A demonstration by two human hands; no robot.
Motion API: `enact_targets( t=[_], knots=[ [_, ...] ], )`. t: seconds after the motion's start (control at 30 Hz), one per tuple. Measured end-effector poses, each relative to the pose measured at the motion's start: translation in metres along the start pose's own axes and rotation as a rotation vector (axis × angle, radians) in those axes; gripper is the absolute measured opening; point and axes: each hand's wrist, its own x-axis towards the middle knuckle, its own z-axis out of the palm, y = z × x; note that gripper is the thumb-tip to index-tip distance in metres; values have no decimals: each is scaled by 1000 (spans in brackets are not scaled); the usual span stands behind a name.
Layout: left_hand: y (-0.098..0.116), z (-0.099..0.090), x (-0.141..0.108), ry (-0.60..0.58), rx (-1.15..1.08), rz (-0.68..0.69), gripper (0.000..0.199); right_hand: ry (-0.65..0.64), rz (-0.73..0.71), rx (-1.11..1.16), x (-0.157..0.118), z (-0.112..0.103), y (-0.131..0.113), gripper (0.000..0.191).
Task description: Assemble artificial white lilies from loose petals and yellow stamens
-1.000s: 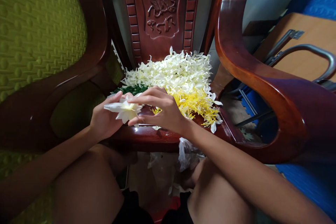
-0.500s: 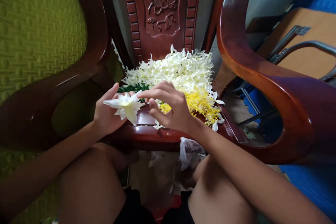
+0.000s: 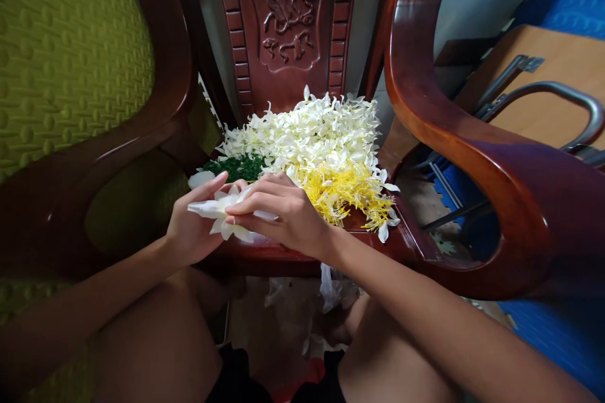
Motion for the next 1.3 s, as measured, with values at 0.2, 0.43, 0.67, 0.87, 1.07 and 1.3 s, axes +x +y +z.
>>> enact_targets(
  t=[0.2,0.43,0.67,0.87,1.07,1.3],
  knots=[
    [-4,-7,3,41,182,319,24,187,221,102,3,-7,-1,12],
    [0,-12,2,-24,853,477,17,185,457,324,-1,-7,4,5],
    [0,-18,-2,141,1000,652,16,71,537,484,4,5,15,11],
    [5,-48,14,448,606,725,14,183,500,364,14,8,42,28],
    [12,-64,23,583,401,809,29,-200,670,-205,-9,33,120,12],
    [4,-83,21,550,512,712,23,-512,649,-356,10,89,178,24]
  ],
)
